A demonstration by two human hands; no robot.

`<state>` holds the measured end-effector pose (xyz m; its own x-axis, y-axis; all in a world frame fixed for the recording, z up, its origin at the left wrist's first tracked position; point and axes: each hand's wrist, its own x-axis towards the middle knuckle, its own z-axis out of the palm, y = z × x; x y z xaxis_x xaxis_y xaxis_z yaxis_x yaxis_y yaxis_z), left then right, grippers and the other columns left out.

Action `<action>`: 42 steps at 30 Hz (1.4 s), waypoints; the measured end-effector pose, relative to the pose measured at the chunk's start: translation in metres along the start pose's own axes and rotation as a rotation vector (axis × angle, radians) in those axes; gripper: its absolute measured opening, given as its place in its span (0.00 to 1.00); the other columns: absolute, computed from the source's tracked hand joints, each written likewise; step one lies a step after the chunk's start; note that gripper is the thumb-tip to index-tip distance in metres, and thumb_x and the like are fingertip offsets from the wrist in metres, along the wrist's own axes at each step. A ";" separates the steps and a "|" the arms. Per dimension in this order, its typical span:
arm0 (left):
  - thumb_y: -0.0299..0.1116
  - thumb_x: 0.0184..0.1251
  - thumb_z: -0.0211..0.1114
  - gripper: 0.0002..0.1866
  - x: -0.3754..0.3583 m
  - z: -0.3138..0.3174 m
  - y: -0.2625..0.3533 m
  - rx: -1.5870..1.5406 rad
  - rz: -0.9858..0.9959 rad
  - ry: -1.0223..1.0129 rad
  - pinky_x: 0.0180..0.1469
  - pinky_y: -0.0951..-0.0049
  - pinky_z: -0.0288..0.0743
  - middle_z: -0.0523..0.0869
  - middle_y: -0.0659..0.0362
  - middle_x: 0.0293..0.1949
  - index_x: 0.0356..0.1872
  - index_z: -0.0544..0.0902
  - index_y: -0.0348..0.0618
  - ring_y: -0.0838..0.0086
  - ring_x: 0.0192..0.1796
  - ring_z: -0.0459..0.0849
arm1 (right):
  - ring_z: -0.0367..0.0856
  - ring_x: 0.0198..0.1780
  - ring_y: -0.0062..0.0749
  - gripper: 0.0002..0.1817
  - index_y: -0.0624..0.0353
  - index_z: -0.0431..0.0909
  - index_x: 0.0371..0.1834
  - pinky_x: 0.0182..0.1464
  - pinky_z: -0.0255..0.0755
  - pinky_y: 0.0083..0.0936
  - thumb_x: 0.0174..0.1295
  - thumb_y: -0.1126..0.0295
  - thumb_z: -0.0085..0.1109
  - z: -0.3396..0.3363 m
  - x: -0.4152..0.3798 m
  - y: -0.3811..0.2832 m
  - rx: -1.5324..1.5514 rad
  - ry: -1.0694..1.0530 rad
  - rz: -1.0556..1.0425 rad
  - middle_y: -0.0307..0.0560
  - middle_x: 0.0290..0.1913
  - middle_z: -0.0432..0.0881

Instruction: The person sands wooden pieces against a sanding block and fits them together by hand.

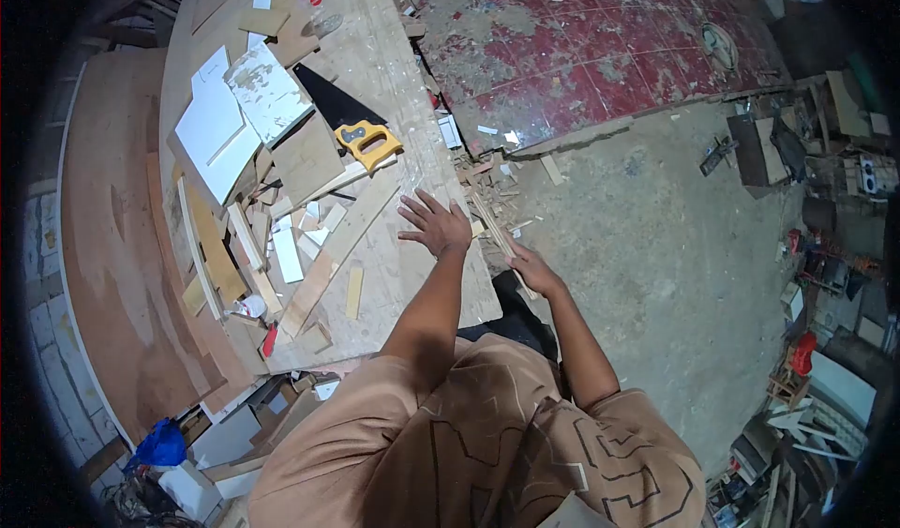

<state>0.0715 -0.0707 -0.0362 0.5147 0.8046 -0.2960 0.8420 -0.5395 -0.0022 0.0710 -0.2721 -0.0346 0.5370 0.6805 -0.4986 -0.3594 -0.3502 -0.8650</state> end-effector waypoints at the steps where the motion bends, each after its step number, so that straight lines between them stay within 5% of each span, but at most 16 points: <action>1: 0.54 0.72 0.47 0.42 0.000 -0.003 0.000 0.001 -0.011 -0.004 0.67 0.23 0.34 0.35 0.39 0.77 0.77 0.42 0.40 0.44 0.78 0.34 | 0.56 0.75 0.35 0.37 0.58 0.50 0.78 0.73 0.48 0.26 0.68 0.63 0.52 -0.003 -0.001 0.008 0.009 -0.030 0.027 0.53 0.76 0.58; 10: 0.53 0.73 0.45 0.42 0.003 -0.004 -0.002 -0.008 0.015 -0.047 0.69 0.26 0.32 0.35 0.39 0.77 0.77 0.40 0.41 0.42 0.78 0.32 | 0.53 0.76 0.35 0.37 0.56 0.48 0.78 0.74 0.46 0.26 0.70 0.59 0.50 -0.026 -0.014 -0.050 0.071 -0.188 0.189 0.51 0.78 0.53; 15: 0.51 0.73 0.45 0.41 0.004 -0.001 -0.001 -0.027 0.012 -0.031 0.70 0.28 0.30 0.35 0.40 0.77 0.77 0.40 0.41 0.42 0.78 0.32 | 0.71 0.62 0.36 0.36 0.55 0.55 0.77 0.60 0.66 0.30 0.69 0.52 0.49 -0.020 0.011 -0.123 -0.135 -0.182 0.605 0.53 0.69 0.70; 18: 0.51 0.73 0.45 0.40 0.002 -0.002 -0.001 -0.024 0.010 -0.035 0.71 0.29 0.30 0.34 0.40 0.77 0.77 0.40 0.42 0.42 0.78 0.32 | 0.75 0.56 0.34 0.36 0.56 0.59 0.75 0.53 0.71 0.32 0.69 0.49 0.48 -0.016 0.063 -0.040 0.108 -0.168 0.509 0.53 0.65 0.72; 22: 0.51 0.73 0.45 0.40 0.004 -0.001 -0.001 -0.019 0.009 -0.037 0.71 0.29 0.30 0.34 0.41 0.77 0.77 0.41 0.42 0.42 0.78 0.32 | 0.76 0.55 0.33 0.34 0.55 0.61 0.74 0.52 0.72 0.30 0.69 0.49 0.48 -0.013 0.053 -0.023 0.115 -0.133 0.333 0.53 0.63 0.74; 24: 0.51 0.73 0.45 0.40 0.003 0.000 -0.001 -0.021 0.009 -0.035 0.71 0.29 0.30 0.35 0.41 0.77 0.77 0.41 0.42 0.42 0.78 0.31 | 0.76 0.44 0.25 0.29 0.60 0.68 0.68 0.39 0.76 0.24 0.69 0.54 0.51 -0.013 0.027 -0.002 0.050 -0.035 0.300 0.43 0.45 0.80; 31: 0.52 0.72 0.45 0.40 0.004 0.000 0.000 -0.018 0.005 -0.003 0.71 0.30 0.31 0.37 0.41 0.77 0.77 0.43 0.43 0.42 0.78 0.33 | 0.73 0.58 0.29 0.32 0.60 0.62 0.73 0.60 0.66 0.24 0.69 0.56 0.51 -0.006 -0.014 -0.089 -0.020 -0.157 0.545 0.48 0.63 0.74; 33: 0.52 0.72 0.45 0.40 0.004 0.003 -0.001 -0.025 0.010 0.012 0.71 0.29 0.31 0.37 0.41 0.77 0.77 0.43 0.42 0.42 0.78 0.33 | 0.72 0.60 0.31 0.30 0.64 0.63 0.71 0.64 0.62 0.24 0.69 0.60 0.51 0.002 0.023 -0.046 -0.083 -0.016 0.125 0.48 0.61 0.76; 36: 0.51 0.72 0.45 0.40 0.004 0.008 -0.002 -0.027 0.015 0.031 0.71 0.29 0.31 0.37 0.41 0.77 0.77 0.43 0.42 0.42 0.78 0.33 | 0.71 0.60 0.33 0.32 0.64 0.59 0.74 0.65 0.61 0.25 0.69 0.62 0.51 0.008 0.065 -0.024 0.165 0.014 -0.001 0.50 0.61 0.76; 39: 0.51 0.72 0.46 0.40 0.002 0.003 -0.001 -0.051 0.031 0.046 0.71 0.29 0.31 0.38 0.40 0.77 0.77 0.44 0.41 0.41 0.78 0.33 | 0.75 0.55 0.31 0.32 0.61 0.57 0.75 0.61 0.66 0.25 0.69 0.63 0.51 0.012 0.062 0.018 0.070 0.141 -0.139 0.47 0.57 0.78; 42: 0.51 0.72 0.47 0.40 0.003 0.003 -0.003 -0.051 0.032 0.026 0.71 0.29 0.31 0.37 0.40 0.77 0.77 0.44 0.41 0.41 0.78 0.33 | 0.76 0.44 0.24 0.32 0.56 0.59 0.75 0.49 0.72 0.22 0.68 0.63 0.52 0.005 -0.013 0.017 0.347 0.027 0.145 0.40 0.48 0.78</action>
<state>0.0702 -0.0680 -0.0399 0.5453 0.7936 -0.2701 0.8316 -0.5525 0.0555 0.0538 -0.2836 -0.0427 0.4798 0.6211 -0.6197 -0.6677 -0.1997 -0.7171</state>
